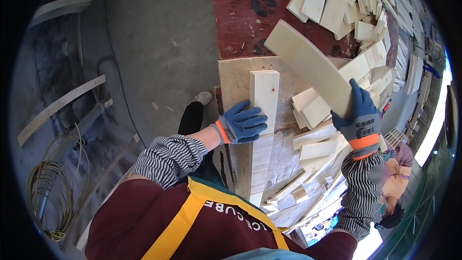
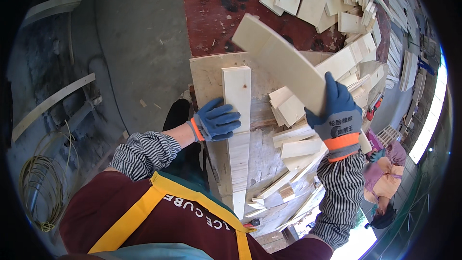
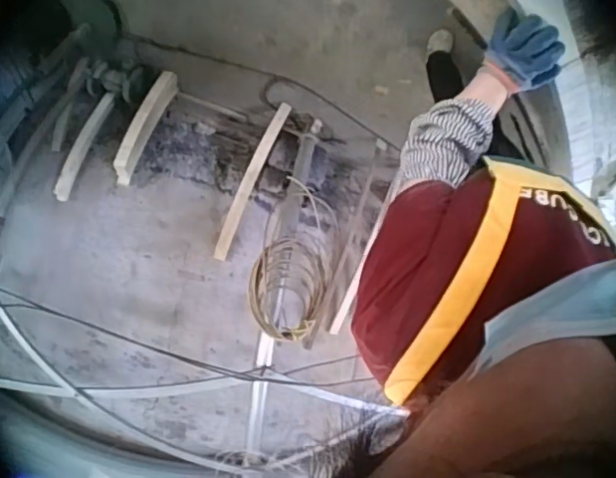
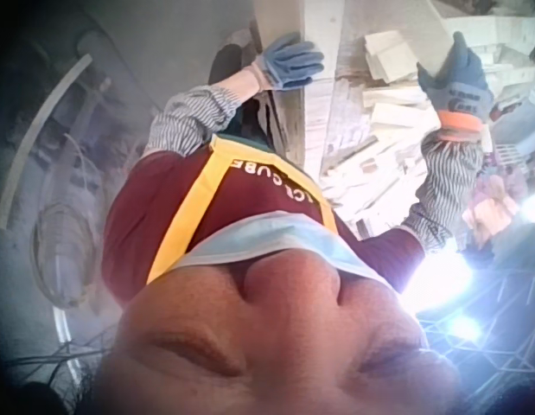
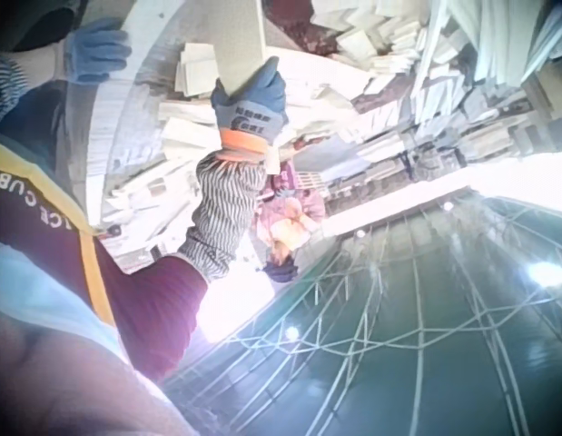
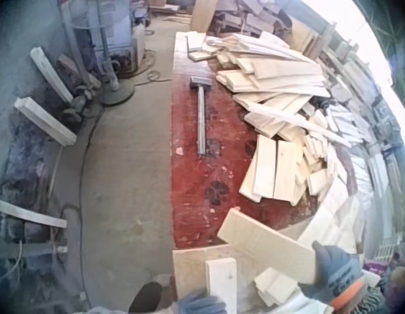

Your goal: The person selects small wooden planks from a pile on a workbench, aligns them, and uses a red nail gun to fasten them together. The person repeats this process, building a wooden structure piece by piece.

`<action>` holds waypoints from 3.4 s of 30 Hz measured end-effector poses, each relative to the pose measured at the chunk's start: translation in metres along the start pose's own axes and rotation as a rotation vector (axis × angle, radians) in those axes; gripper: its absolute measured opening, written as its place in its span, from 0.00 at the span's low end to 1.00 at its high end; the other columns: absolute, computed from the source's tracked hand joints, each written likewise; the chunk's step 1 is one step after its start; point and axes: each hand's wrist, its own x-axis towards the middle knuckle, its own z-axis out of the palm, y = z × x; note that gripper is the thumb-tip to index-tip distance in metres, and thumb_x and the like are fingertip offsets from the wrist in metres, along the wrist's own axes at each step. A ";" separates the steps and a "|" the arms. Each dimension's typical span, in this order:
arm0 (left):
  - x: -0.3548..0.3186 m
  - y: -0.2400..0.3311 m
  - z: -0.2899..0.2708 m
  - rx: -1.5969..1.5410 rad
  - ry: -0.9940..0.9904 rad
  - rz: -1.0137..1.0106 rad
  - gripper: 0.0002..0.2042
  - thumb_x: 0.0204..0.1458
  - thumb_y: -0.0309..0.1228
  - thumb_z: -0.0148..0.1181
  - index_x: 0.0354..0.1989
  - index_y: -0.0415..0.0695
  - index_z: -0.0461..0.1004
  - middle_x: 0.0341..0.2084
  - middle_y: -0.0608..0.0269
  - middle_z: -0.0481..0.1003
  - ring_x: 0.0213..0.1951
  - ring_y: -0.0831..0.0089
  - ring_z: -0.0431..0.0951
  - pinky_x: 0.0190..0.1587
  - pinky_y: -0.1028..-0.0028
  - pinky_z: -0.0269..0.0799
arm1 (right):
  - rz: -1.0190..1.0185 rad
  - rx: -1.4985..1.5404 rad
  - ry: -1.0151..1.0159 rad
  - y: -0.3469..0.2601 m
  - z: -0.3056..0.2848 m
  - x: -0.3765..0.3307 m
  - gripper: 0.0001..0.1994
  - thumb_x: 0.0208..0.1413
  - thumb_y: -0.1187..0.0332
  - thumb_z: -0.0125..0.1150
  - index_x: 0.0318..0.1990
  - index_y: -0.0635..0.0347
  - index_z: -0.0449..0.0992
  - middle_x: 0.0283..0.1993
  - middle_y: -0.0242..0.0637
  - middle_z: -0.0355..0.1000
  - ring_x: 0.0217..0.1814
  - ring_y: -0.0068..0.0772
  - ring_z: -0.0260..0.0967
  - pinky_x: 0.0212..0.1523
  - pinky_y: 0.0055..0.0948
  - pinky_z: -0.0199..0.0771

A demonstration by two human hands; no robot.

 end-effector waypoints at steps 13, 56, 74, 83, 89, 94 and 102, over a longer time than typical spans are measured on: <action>-0.001 0.000 0.000 0.012 0.006 0.004 0.19 0.48 0.42 0.61 0.51 0.59 0.73 0.58 0.68 0.69 0.61 0.63 0.65 0.60 0.51 0.65 | -0.140 -0.100 0.025 -0.012 -0.003 -0.003 0.42 0.40 0.57 0.70 0.66 0.56 0.60 0.49 0.43 0.70 0.47 0.47 0.72 0.41 0.44 0.75; -0.011 0.000 0.014 -0.003 0.064 0.024 0.28 0.51 0.59 0.57 0.53 0.54 0.71 0.59 0.61 0.68 0.62 0.55 0.65 0.65 0.48 0.57 | -0.042 -0.115 -0.047 -0.028 0.006 -0.016 0.45 0.40 0.56 0.71 0.68 0.55 0.56 0.53 0.45 0.68 0.49 0.49 0.72 0.44 0.45 0.76; -0.009 0.002 0.010 0.007 0.073 0.036 0.28 0.50 0.57 0.60 0.56 0.56 0.70 0.61 0.62 0.67 0.64 0.56 0.63 0.66 0.48 0.56 | 0.066 -0.068 0.049 -0.023 0.027 -0.048 0.47 0.38 0.54 0.72 0.68 0.56 0.56 0.53 0.41 0.68 0.50 0.45 0.71 0.42 0.46 0.76; -0.004 0.006 0.003 0.028 0.004 0.008 0.28 0.47 0.55 0.63 0.55 0.55 0.72 0.59 0.62 0.69 0.63 0.55 0.64 0.65 0.46 0.55 | 0.118 0.152 0.282 0.034 0.067 -0.027 0.42 0.42 0.51 0.71 0.65 0.61 0.62 0.57 0.54 0.68 0.58 0.56 0.67 0.57 0.44 0.71; 0.006 0.011 0.015 0.106 0.011 0.061 0.28 0.43 0.55 0.66 0.52 0.55 0.75 0.58 0.61 0.70 0.60 0.50 0.65 0.62 0.47 0.59 | 0.345 -0.053 0.384 0.072 0.135 -0.042 0.41 0.48 0.45 0.65 0.69 0.43 0.59 0.63 0.44 0.66 0.62 0.50 0.67 0.60 0.43 0.68; 0.004 0.017 0.014 0.208 -0.027 0.107 0.29 0.43 0.50 0.67 0.55 0.53 0.72 0.58 0.55 0.69 0.62 0.45 0.62 0.63 0.48 0.58 | 0.474 0.252 0.544 -0.015 0.151 -0.218 0.35 0.50 0.49 0.64 0.65 0.52 0.64 0.58 0.46 0.70 0.59 0.52 0.67 0.59 0.46 0.67; -0.028 0.116 0.009 0.338 -0.107 0.356 0.38 0.42 0.39 0.71 0.63 0.41 0.64 0.63 0.48 0.63 0.65 0.43 0.59 0.65 0.49 0.56 | 1.755 0.669 0.595 -0.269 0.383 -0.704 0.30 0.52 0.60 0.65 0.62 0.60 0.67 0.58 0.52 0.69 0.59 0.53 0.66 0.60 0.45 0.67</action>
